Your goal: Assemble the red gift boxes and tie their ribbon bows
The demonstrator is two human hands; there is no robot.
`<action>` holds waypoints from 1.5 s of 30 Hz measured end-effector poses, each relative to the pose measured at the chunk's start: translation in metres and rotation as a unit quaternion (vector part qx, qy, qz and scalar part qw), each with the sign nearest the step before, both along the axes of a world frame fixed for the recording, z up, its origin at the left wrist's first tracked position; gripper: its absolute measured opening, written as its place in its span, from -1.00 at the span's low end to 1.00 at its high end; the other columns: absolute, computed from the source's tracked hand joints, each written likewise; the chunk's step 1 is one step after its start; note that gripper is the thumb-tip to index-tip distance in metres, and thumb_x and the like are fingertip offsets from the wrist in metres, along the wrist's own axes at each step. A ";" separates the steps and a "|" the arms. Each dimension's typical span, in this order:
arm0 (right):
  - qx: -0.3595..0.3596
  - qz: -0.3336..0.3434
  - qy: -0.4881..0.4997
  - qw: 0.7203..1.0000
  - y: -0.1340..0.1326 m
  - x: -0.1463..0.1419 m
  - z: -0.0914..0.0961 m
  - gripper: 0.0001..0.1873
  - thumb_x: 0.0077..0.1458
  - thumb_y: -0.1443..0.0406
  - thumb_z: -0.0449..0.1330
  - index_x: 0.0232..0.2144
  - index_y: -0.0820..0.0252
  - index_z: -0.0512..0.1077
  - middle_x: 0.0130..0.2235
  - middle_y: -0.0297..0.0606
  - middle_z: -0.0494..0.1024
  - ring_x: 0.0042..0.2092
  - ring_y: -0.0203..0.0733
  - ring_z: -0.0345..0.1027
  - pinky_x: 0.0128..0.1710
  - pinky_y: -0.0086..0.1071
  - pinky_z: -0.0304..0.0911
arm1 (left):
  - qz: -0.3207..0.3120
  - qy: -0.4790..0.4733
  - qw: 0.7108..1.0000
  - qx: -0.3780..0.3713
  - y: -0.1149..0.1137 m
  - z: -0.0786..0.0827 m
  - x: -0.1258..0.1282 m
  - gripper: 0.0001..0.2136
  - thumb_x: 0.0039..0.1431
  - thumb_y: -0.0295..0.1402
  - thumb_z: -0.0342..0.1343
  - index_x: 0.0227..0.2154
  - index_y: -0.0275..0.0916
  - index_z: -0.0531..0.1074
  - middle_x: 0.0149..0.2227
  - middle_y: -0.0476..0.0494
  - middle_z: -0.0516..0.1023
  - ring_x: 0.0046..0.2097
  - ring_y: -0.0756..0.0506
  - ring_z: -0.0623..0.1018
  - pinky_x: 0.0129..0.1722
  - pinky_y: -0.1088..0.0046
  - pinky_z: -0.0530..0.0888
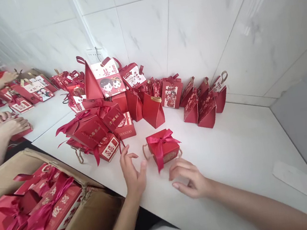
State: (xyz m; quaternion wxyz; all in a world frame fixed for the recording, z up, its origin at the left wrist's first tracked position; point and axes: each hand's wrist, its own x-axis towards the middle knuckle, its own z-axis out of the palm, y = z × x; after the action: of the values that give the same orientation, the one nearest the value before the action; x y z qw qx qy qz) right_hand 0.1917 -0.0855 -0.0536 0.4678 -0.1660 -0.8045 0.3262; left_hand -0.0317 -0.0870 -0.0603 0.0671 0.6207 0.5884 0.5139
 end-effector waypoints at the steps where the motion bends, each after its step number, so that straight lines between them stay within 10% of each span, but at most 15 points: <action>1: 0.001 -0.058 0.039 0.998 0.003 0.002 -0.004 -0.87 0.18 0.32 0.13 -0.19 0.10 0.41 -0.26 -0.20 0.47 -0.20 -0.13 0.36 -0.17 -0.22 0.28 | 0.013 -0.025 1.000 0.013 0.000 0.000 -0.002 -0.76 0.25 -0.16 0.00 -0.16 -0.20 0.30 0.22 -0.34 0.25 0.28 -0.28 0.24 0.24 -0.02 0.16; 6: -0.190 -0.279 0.181 0.924 0.037 0.008 -0.003 -0.78 0.29 0.17 0.01 -0.06 0.01 0.34 0.05 -0.18 0.35 0.14 -0.08 0.22 0.15 -0.09 0.14 | -0.014 -0.108 0.991 -0.071 0.002 0.006 0.008 -0.66 0.28 -0.22 0.00 0.08 -0.15 0.25 0.19 -0.27 0.31 0.25 -0.22 0.30 0.24 0.06 0.21; 11: -0.376 -0.203 0.109 0.898 0.062 0.006 0.003 -0.49 0.29 -0.05 -0.11 0.16 0.00 0.19 0.19 -0.17 0.32 0.15 -0.09 0.28 0.22 -0.07 0.09 | -0.065 -0.095 0.980 -0.159 0.003 0.005 0.022 -0.40 0.17 -0.28 0.13 0.25 -0.10 0.09 0.29 -0.26 0.17 0.32 -0.24 0.18 0.27 0.04 0.17; 18: -0.384 -0.278 0.104 0.874 0.068 0.013 -0.014 -0.50 0.24 -0.06 -0.07 0.10 0.03 0.19 0.16 -0.15 0.28 0.03 -0.12 0.35 0.15 -0.10 0.19 | -0.119 -0.205 0.949 -0.206 0.027 0.007 -0.008 -0.56 0.17 -0.36 -0.02 0.14 -0.12 0.25 0.21 -0.22 0.32 0.20 -0.21 0.38 0.18 0.10 0.30; 26: -0.340 -0.310 0.053 0.886 0.028 0.034 -0.013 -0.73 0.26 0.03 -0.01 -0.16 0.05 0.26 -0.07 -0.24 0.35 0.00 -0.11 0.26 0.05 -0.19 0.18 | -0.183 -0.179 0.909 -0.329 0.015 0.023 -0.006 -0.77 0.19 -0.18 0.04 -0.26 -0.20 0.48 -0.33 -0.11 0.57 -0.30 -0.11 0.55 -0.27 0.37 0.45; 31: -0.357 -0.167 -0.072 0.916 -0.005 0.036 0.006 -0.62 0.30 0.04 -0.03 -0.45 0.13 0.27 -0.41 -0.34 0.34 -0.31 -0.21 0.23 -0.22 -0.31 0.16 | -0.153 -0.188 0.926 -0.288 0.020 0.017 -0.010 -0.65 0.20 -0.24 0.02 0.03 -0.14 0.39 0.07 -0.19 0.48 0.01 -0.18 0.51 -0.06 0.27 0.44; 36: -0.353 -0.153 -0.096 0.918 -0.003 0.024 0.004 -0.72 0.23 0.04 0.09 -0.30 0.12 0.30 -0.36 -0.35 0.39 -0.33 -0.23 0.25 -0.30 -0.34 0.18 | -0.177 -0.203 0.936 -0.229 0.045 0.021 0.006 -0.56 0.34 -0.10 -0.19 0.20 -0.07 0.27 0.29 -0.13 0.25 0.33 -0.17 0.20 0.24 0.18 0.23; 40: -0.377 -0.162 -0.071 0.909 0.013 0.024 -0.006 -0.47 0.08 0.02 0.25 0.01 0.07 0.22 -0.27 -0.35 0.45 -0.35 -0.24 0.31 -0.32 -0.33 0.25 | -0.203 -0.180 0.938 -0.216 0.057 0.039 0.010 -0.53 0.32 -0.01 -0.17 0.06 -0.18 0.41 0.00 -0.21 0.53 0.11 -0.18 0.46 0.18 0.23 0.29; 45: -0.391 -0.214 -0.031 0.895 0.027 0.038 -0.011 -0.53 0.16 0.02 0.16 0.02 0.08 0.26 -0.10 -0.23 0.48 -0.23 -0.22 0.38 -0.20 -0.28 0.31 | -0.072 -0.139 0.969 -0.189 0.049 0.040 -0.005 -0.60 0.27 -0.01 -0.07 -0.12 -0.19 0.47 -0.33 -0.10 0.55 -0.13 -0.15 0.54 0.03 0.28 0.37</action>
State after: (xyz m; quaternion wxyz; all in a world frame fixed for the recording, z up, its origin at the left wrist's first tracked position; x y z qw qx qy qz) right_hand 0.2297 -0.0581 -0.0644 0.3988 -0.5133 -0.5714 0.5010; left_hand -0.0363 -0.0376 -0.0203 0.3009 0.5598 0.6135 0.4687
